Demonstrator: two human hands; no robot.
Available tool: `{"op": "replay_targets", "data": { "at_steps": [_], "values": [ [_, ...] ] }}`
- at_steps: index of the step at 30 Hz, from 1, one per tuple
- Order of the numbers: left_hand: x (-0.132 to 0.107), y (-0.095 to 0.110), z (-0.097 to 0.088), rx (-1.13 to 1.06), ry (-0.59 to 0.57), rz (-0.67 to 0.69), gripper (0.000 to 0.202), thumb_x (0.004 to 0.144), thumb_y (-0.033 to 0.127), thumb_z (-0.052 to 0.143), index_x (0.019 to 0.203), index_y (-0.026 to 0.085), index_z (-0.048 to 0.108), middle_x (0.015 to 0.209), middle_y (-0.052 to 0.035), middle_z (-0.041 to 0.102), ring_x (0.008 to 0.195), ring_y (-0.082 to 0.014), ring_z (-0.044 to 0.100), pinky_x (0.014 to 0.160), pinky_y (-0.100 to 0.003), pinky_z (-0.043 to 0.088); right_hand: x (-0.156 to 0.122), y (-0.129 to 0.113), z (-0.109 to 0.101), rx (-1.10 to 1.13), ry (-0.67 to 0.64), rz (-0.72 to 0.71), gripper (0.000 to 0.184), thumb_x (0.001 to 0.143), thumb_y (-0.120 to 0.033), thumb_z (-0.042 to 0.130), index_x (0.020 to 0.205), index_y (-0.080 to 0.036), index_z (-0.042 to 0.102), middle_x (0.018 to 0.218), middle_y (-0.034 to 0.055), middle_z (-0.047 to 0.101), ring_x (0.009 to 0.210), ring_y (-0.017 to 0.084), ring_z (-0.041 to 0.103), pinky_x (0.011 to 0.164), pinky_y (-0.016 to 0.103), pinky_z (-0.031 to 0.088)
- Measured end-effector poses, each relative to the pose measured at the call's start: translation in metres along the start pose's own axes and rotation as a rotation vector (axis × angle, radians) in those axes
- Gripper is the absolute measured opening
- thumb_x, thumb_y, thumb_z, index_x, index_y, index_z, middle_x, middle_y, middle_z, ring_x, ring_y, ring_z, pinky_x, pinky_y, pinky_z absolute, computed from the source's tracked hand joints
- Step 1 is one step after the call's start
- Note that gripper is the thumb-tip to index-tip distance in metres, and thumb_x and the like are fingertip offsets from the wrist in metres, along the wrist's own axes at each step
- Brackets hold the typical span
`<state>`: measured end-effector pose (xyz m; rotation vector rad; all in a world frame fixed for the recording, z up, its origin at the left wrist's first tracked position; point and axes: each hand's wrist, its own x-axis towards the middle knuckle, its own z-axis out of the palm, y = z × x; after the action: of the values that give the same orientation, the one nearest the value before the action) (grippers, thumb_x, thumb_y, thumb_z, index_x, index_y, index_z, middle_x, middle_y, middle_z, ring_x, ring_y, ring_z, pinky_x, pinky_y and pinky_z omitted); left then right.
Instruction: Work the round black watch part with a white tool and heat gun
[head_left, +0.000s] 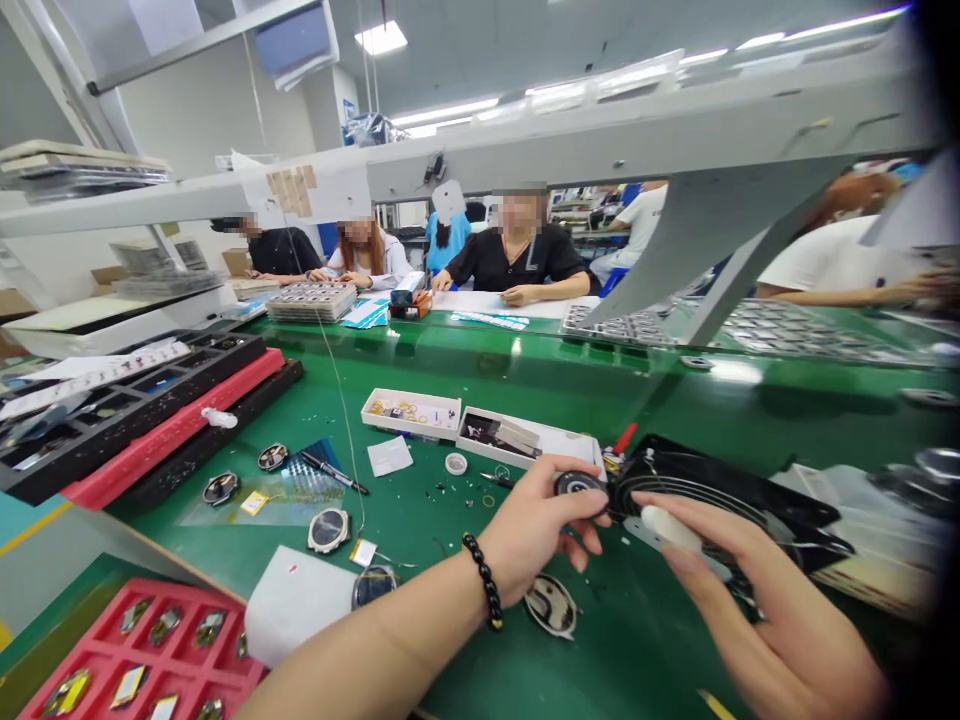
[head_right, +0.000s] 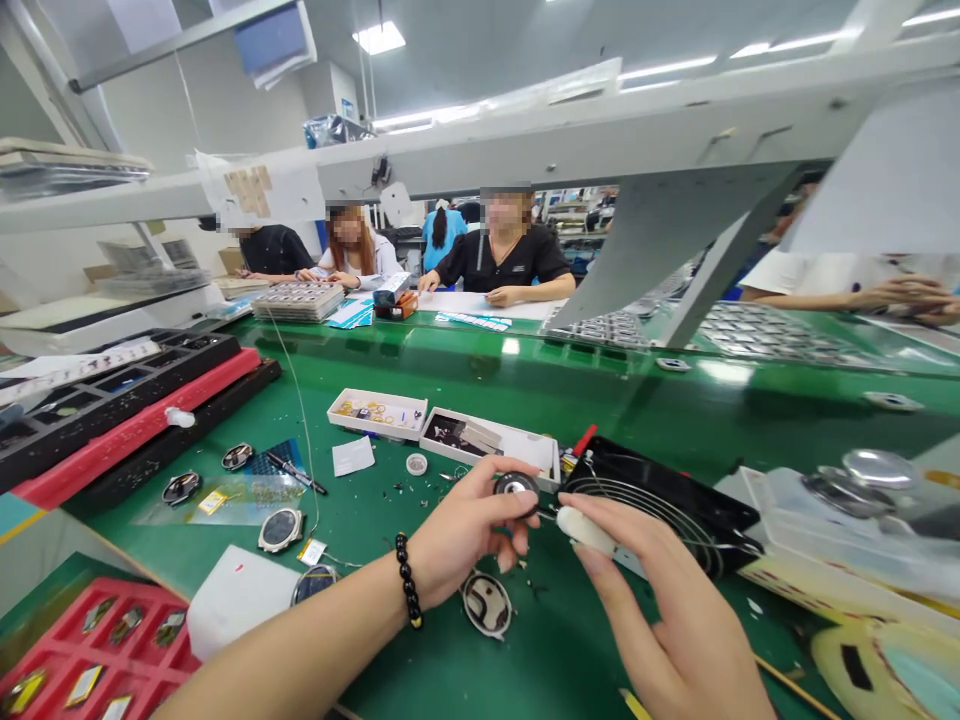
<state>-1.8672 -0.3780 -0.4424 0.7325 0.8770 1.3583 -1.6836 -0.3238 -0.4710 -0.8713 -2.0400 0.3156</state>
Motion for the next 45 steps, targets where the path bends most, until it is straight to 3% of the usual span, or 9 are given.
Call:
{"op": "replay_targets", "data": {
  "at_steps": [6,10,15,18,25,30,33,40,45],
  "values": [
    [-0.001,0.001,0.003,0.082,0.043,-0.008,0.058,0.066,0.031,0.079,0.117,0.016,0.054,0.075,0.0033,0.056,0.058,-0.0079,0.053,0.048,-0.018,0.040,0.006,-0.013,-0.009,0.145,-0.116,0.160,0.030,0.094,-0.050,0.052,0.117,-0.033,0.061,0.124,0.0016,0.063,0.114,0.024,0.060,0.099,0.038,0.051],
    [0.000,-0.008,0.003,0.307,0.101,0.043,0.047,0.073,0.028,0.074,0.111,0.017,0.051,0.070,0.0054,0.051,0.056,-0.0092,0.049,0.049,-0.020,0.039,0.008,-0.018,-0.007,0.359,-0.205,0.315,0.039,0.094,-0.055,0.052,0.122,-0.029,0.059,0.128,0.0049,0.061,0.117,0.025,0.058,0.104,0.039,0.047],
    [0.000,-0.015,0.003,0.631,0.230,0.191,0.035,0.083,0.028,0.067,0.110,0.020,0.047,0.091,-0.0008,0.059,0.071,-0.0135,0.057,0.062,-0.026,0.045,0.013,-0.014,-0.003,0.680,-0.258,0.433,0.042,0.095,-0.055,0.053,0.126,-0.027,0.056,0.130,0.0053,0.060,0.119,0.023,0.057,0.107,0.038,0.045],
    [-0.001,-0.014,0.005,0.725,0.199,0.283,0.031,0.084,0.027,0.067,0.109,0.021,0.049,0.102,-0.0040,0.063,0.089,-0.0181,0.059,0.076,-0.029,0.048,0.015,-0.012,-0.004,0.787,-0.251,0.448,0.041,0.095,-0.054,0.054,0.125,-0.026,0.056,0.129,0.0055,0.060,0.120,0.022,0.057,0.106,0.038,0.045],
    [-0.002,-0.014,0.011,1.056,0.189,0.439,0.040,0.086,0.029,0.067,0.125,0.029,0.059,0.119,-0.0055,0.056,0.090,-0.0198,0.058,0.061,-0.027,0.048,0.016,-0.013,-0.015,0.750,-0.215,0.399,0.033,0.096,-0.046,0.055,0.121,-0.025,0.059,0.125,0.0035,0.060,0.112,0.021,0.059,0.099,0.035,0.047],
    [-0.004,-0.018,0.009,1.190,0.232,0.629,0.047,0.089,0.030,0.064,0.135,0.034,0.054,0.126,-0.0055,0.058,0.108,-0.0255,0.058,0.092,-0.039,0.048,0.019,-0.014,-0.024,0.699,-0.157,0.338,0.029,0.097,-0.039,0.054,0.122,-0.027,0.062,0.119,0.0023,0.060,0.112,0.019,0.056,0.098,0.033,0.046],
    [-0.006,-0.021,0.011,1.180,0.221,0.669,0.047,0.089,0.030,0.065,0.135,0.034,0.054,0.133,-0.0052,0.058,0.124,-0.0281,0.052,0.105,-0.043,0.041,0.019,-0.012,-0.026,0.729,-0.140,0.329,0.029,0.098,-0.037,0.053,0.125,-0.029,0.061,0.122,0.0016,0.060,0.112,0.019,0.057,0.098,0.033,0.046],
    [-0.009,-0.020,0.021,1.041,0.162,0.554,0.041,0.087,0.030,0.068,0.127,0.031,0.058,0.137,-0.0050,0.058,0.129,-0.0276,0.050,0.109,-0.043,0.039,0.020,-0.006,-0.023,0.861,-0.155,0.383,0.030,0.096,-0.041,0.055,0.121,-0.026,0.060,0.122,0.0023,0.063,0.115,0.020,0.059,0.102,0.038,0.047],
    [-0.006,-0.012,0.018,0.411,-0.029,0.321,0.036,0.081,0.034,0.075,0.116,0.027,0.067,0.148,-0.0059,0.050,0.143,-0.0296,0.034,0.120,-0.047,0.026,0.020,-0.005,-0.019,0.918,-0.141,0.371,0.030,0.096,-0.043,0.055,0.119,-0.024,0.059,0.121,0.0037,0.062,0.114,0.020,0.058,0.103,0.038,0.047]
  ]
}}
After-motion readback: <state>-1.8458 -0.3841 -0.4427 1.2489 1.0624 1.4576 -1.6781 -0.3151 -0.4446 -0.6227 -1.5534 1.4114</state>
